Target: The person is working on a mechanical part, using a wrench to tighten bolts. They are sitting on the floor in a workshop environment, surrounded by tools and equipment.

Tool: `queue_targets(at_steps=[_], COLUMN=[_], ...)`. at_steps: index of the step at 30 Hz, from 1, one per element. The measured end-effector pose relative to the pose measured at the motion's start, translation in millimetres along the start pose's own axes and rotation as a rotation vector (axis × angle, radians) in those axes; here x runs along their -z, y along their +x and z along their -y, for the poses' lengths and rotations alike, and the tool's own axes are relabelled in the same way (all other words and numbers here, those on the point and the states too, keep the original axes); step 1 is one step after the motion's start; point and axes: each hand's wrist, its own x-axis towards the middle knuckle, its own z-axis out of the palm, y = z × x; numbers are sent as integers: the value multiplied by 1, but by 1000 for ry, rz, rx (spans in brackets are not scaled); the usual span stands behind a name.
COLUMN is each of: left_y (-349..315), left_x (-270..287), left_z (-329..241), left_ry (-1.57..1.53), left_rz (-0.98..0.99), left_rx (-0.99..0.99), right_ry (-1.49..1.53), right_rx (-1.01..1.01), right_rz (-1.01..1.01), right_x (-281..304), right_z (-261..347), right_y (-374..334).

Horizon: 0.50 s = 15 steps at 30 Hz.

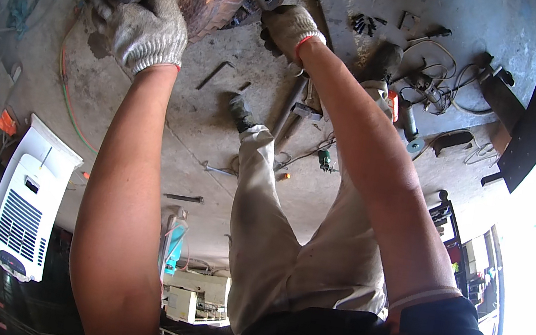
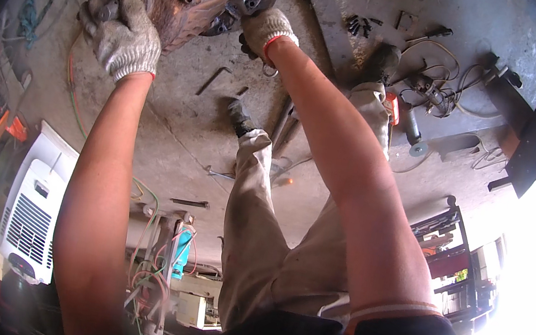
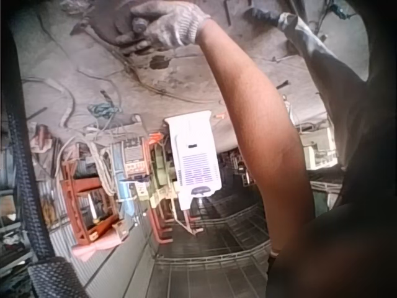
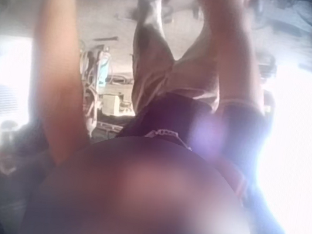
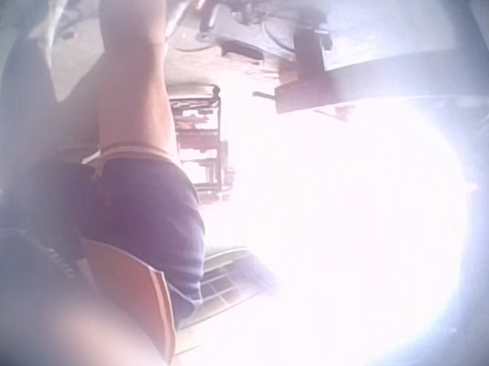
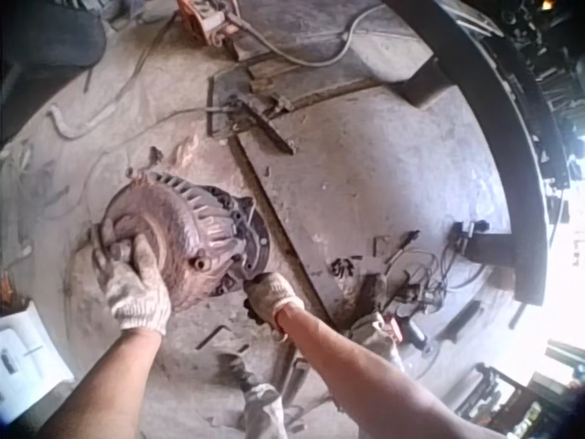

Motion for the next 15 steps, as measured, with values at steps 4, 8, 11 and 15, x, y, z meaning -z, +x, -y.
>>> queue_targets(at_steps=[4, 8, 11, 15], left_y=[0, 4, -1, 0], left_x=[1, 4, 2, -3], left_z=[0, -1, -6, -2], left_ry=[-51, 113, -92, -82], left_rz=[29, 131, -35, -61], left_rx=[25, -13, 18, -7], right_ry=[-101, -318, -600, -1252], right_rx=[41, 137, 237, 586], right_rz=[-31, -29, 18, 104], right_x=[6, 16, 31, 69], right_z=[5, -5, -22, -10], right_y=[0, 17, 41, 86])
